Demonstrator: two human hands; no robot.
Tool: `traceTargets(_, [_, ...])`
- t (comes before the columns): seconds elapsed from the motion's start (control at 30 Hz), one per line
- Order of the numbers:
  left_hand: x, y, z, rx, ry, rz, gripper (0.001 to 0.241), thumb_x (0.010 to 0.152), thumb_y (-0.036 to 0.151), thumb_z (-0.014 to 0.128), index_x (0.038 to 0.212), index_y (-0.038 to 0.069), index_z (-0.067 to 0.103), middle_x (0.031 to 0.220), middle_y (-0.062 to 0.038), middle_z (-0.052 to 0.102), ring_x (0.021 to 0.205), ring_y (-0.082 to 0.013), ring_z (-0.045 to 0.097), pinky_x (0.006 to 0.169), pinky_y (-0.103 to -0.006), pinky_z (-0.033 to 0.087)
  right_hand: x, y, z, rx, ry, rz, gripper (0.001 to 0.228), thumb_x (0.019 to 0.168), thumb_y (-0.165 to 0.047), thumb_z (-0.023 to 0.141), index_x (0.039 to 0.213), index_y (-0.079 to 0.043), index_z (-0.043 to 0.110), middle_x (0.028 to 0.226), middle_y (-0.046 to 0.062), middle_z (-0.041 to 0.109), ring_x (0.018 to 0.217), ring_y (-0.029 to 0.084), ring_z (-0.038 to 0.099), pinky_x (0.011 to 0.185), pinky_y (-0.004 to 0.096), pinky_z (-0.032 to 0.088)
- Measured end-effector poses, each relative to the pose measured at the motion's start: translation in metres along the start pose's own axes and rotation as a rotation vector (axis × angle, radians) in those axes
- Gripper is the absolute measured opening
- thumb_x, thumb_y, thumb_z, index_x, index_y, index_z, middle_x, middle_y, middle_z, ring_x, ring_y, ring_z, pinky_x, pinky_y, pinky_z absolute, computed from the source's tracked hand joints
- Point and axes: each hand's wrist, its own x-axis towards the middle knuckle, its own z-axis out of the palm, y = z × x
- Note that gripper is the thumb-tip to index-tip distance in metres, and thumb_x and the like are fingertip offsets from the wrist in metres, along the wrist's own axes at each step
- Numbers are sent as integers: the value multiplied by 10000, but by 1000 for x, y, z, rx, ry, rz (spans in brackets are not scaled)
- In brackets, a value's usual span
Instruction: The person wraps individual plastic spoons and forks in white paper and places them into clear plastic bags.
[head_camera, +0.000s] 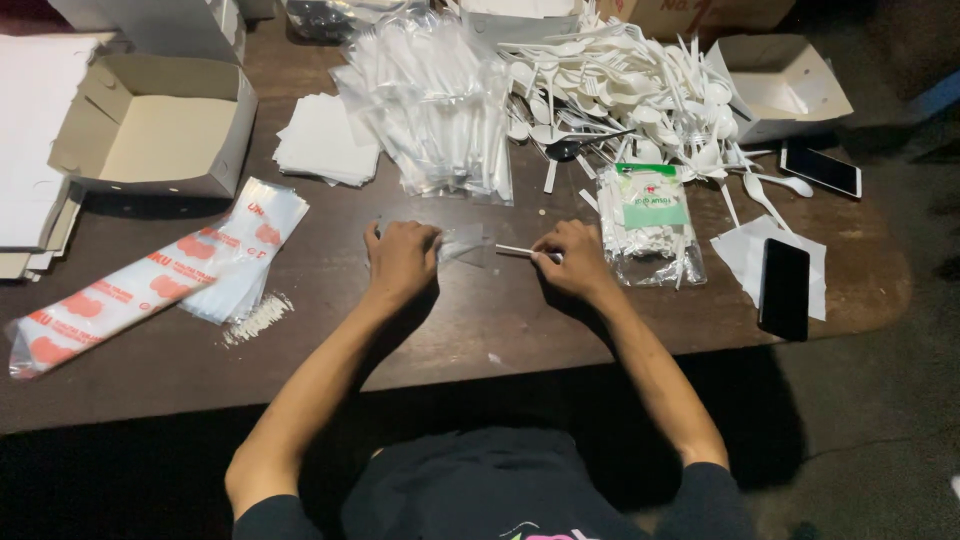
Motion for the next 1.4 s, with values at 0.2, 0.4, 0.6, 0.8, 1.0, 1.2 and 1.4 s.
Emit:
traceTargets(0.2, [-2, 3, 4, -30, 106, -4, 246, 983, 377, 607, 1139, 245, 743, 956, -18, 709, 1020, -246, 672, 1081, -659, 273, 0, 4, 11, 59, -16, 6, 149, 756, -347, 797, 839, -226, 780, 745, 47, 623, 811, 258, 668, 795, 374, 477])
traceTargets(0.4, [8, 44, -23, -107, 521, 160, 214, 852, 269, 730, 1060, 238, 691, 1072, -4, 615, 1037, -233, 593, 965, -488, 307, 9, -5, -14, 109, 144, -29, 163, 779, -387, 817, 892, -273, 788, 761, -9, 656, 801, 200, 685, 790, 325, 472])
traceTargets(0.6, [40, 107, 37, -335, 328, 516, 187, 779, 253, 738, 948, 209, 672, 889, -34, 564, 825, -291, 589, 727, -441, 417, 19, 47, -34, 182, 412, 169, 45, 845, -233, 816, 817, -214, 785, 704, -25, 697, 717, 176, 701, 743, 311, 522])
traceTargets(0.8, [40, 201, 63, -354, 212, 618, 470, 775, 264, 782, 1201, 119, 644, 1263, -176, 590, 1312, -402, 530, 1065, -530, 378, -18, 135, -73, 91, 585, 506, 66, 835, -225, 804, 838, -160, 798, 771, 43, 701, 738, 221, 716, 680, 305, 559])
traceTargets(1.0, [35, 241, 52, -298, -5, 618, 551, 922, 351, 661, 1393, 74, 587, 1454, -312, 474, 1455, -519, 341, 1145, -717, 189, -39, 169, -119, 18, 408, 888, 193, 878, -283, 759, 1027, -159, 770, 891, 80, 747, 918, 291, 738, 790, 441, 579])
traceTargets(1.2, [34, 249, 36, -279, -173, 605, 533, 978, 299, 594, 1416, -3, 558, 1454, -335, 472, 1472, -535, 288, 1153, -740, 76, -11, 209, -109, -52, 227, 827, 312, 901, -193, 747, 1206, -129, 756, 1057, 159, 755, 1047, 376, 719, 876, 476, 585])
traceTargets(1.4, [35, 249, 45, -254, -171, 593, 529, 980, 340, 574, 1399, 19, 572, 1450, -298, 484, 1473, -514, 296, 1147, -762, 78, 8, 226, -103, -141, 131, 795, 257, 945, -198, 686, 1180, -112, 742, 1090, 190, 705, 1086, 418, 689, 900, 528, 575])
